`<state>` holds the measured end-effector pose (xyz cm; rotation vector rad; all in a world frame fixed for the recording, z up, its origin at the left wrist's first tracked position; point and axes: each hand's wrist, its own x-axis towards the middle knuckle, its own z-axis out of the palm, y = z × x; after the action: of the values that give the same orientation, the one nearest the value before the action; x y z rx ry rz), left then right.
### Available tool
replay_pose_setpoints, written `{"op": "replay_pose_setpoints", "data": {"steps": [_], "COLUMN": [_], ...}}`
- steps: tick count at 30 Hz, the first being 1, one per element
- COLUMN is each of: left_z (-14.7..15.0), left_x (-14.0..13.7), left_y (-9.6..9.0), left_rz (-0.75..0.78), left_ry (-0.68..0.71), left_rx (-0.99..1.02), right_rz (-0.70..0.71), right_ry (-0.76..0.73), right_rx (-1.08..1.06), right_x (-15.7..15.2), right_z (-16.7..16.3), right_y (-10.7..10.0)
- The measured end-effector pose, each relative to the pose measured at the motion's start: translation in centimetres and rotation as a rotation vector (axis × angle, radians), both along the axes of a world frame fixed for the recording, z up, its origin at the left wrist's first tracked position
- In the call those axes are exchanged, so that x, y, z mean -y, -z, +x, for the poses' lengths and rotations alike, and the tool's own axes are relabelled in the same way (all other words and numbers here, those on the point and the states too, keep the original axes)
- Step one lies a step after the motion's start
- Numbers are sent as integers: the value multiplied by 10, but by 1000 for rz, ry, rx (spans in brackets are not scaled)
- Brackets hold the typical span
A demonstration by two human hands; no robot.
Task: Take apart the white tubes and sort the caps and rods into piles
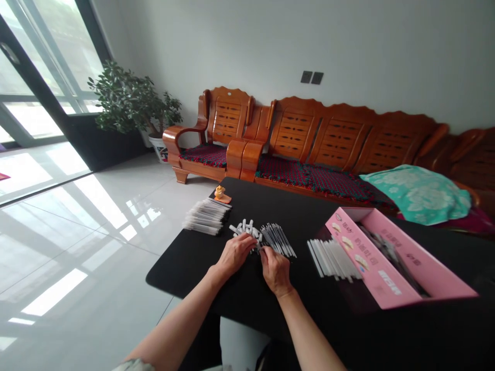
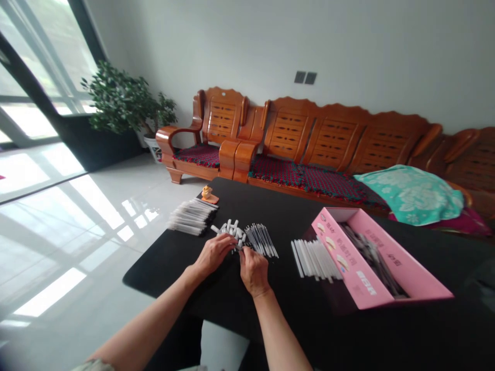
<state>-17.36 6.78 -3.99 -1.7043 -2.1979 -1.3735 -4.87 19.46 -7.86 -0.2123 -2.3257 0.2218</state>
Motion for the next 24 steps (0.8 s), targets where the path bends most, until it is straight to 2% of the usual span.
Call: {"op": "replay_pose_setpoints", "data": {"steps": [3, 5, 6, 9, 11, 16, 24], "left_z": [1, -1, -3, -9, -11, -13, -12], "left_x": [-2, -3, -5, -9, -11, -10, -9], "left_y": [9, 16, 19, 23, 24, 26, 29], "left_rz": [165, 195, 190, 208, 272, 354, 351], "left_ry": [-147, -237, -223, -30, 44, 53, -3], "left_rx": [166, 392, 536, 954, 1110, 1221, 1203], "right_rz": [0, 7, 16, 52, 65, 29, 90], "right_ry": [38, 53, 48, -4, -44, -67, -53], "right_rx": [-49, -99, -115, -100, -64, 17, 54], "right_x": [-1, -1, -1, 0, 1, 4, 4], "right_z": [0, 0, 0, -2, -2, -2, -4], "right_y": [0, 0, -1, -1, -1, -4, 1]}}
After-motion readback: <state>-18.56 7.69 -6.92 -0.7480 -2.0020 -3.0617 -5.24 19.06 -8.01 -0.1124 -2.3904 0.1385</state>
